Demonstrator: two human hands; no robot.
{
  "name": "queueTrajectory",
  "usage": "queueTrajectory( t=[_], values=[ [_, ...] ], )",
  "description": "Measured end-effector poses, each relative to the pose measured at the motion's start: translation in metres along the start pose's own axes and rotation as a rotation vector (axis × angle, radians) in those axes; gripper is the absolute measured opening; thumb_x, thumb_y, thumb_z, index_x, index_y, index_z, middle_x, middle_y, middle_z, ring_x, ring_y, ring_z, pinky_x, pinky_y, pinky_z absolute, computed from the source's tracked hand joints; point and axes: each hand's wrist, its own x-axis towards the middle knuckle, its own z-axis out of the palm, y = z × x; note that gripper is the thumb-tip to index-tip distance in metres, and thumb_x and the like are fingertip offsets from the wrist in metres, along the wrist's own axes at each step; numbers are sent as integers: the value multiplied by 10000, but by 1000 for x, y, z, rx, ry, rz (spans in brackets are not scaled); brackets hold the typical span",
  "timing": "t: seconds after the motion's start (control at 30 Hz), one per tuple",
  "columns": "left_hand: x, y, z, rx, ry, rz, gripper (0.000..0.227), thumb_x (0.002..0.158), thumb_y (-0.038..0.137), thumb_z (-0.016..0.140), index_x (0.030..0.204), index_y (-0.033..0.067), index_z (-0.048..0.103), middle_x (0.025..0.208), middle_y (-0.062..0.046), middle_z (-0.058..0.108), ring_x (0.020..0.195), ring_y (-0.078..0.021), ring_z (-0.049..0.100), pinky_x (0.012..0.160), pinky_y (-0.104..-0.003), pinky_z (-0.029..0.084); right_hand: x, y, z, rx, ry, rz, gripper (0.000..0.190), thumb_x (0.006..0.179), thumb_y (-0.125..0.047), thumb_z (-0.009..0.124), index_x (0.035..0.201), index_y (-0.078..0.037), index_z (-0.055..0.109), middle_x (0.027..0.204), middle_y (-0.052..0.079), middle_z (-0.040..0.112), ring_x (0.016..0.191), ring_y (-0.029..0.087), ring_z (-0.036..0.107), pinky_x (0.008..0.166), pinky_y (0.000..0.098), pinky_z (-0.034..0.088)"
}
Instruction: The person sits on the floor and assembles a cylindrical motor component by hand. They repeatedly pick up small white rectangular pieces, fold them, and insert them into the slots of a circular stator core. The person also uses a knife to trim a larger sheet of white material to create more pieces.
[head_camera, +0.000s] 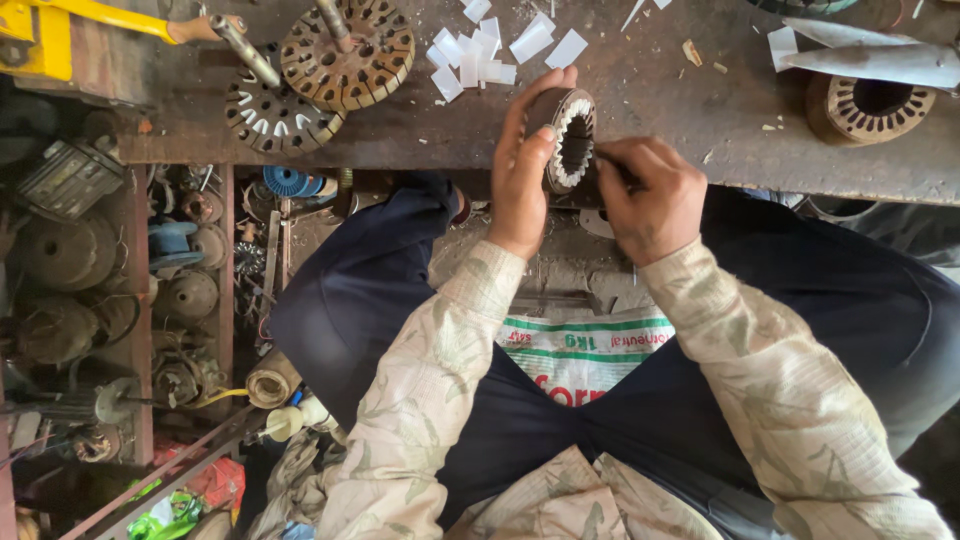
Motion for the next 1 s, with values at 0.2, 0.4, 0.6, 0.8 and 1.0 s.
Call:
queueTrajectory(
  t=[0.2, 0.4, 0.6, 0.8, 1.0],
  values=[
    [-1, -6, -3, -101, -1, -29, 501, 1047, 192, 542, 1499, -7, 458, 1573, -195, 494, 1449, -267, 476, 1258, -366, 357, 0, 8, -3, 28, -74, -54, 165, 947, 2, 721, 1109, -4, 751, 1104, 147, 730, 958, 314, 738, 850, 371, 592],
    [-10, -5, 17, 358, -88, 44, 774, 991, 437, 713, 1597, 153, 324, 1709, -113, 300, 1555, -265, 386, 1319, -424, 364, 16, 20, -5, 108, -84, 287, 202, 1094, -140, 672, 1078, 52, 731, 996, 175, 737, 869, 234, 718, 795, 383, 553],
    [-16, -7, 15, 283, -150, 42, 528, 1115, 302, 574, 1589, 167, 386, 1706, -55, 318, 1571, -231, 296, 1355, -369, 323, 22, -4, -31, 986, -35, 581, 558, 1098, -368, 509, 1376, 112, 560, 1201, 148, 730, 1074, 213, 734, 940, 314, 630],
    [-17, -2, 13, 627, -46, 76, 473, 1050, -75, 556, 1464, 151, 540, 1524, -57, 582, 1461, -240, 548, 1263, -335, 445, 21, 0, -22, 797, -57, 411, 483, 1145, -270, 564, 1428, 121, 535, 1237, 164, 709, 1124, 191, 699, 1008, 299, 586],
    [-12, 15, 14, 725, -28, 73, 498, 966, -99, 588, 1412, 121, 609, 1469, -75, 643, 1393, -250, 631, 1175, -348, 535, 21, -5, -21, 710, -67, 382, 452, 1146, -264, 561, 1404, 107, 565, 1248, 152, 721, 1131, 175, 699, 1012, 289, 586]
  ],
)
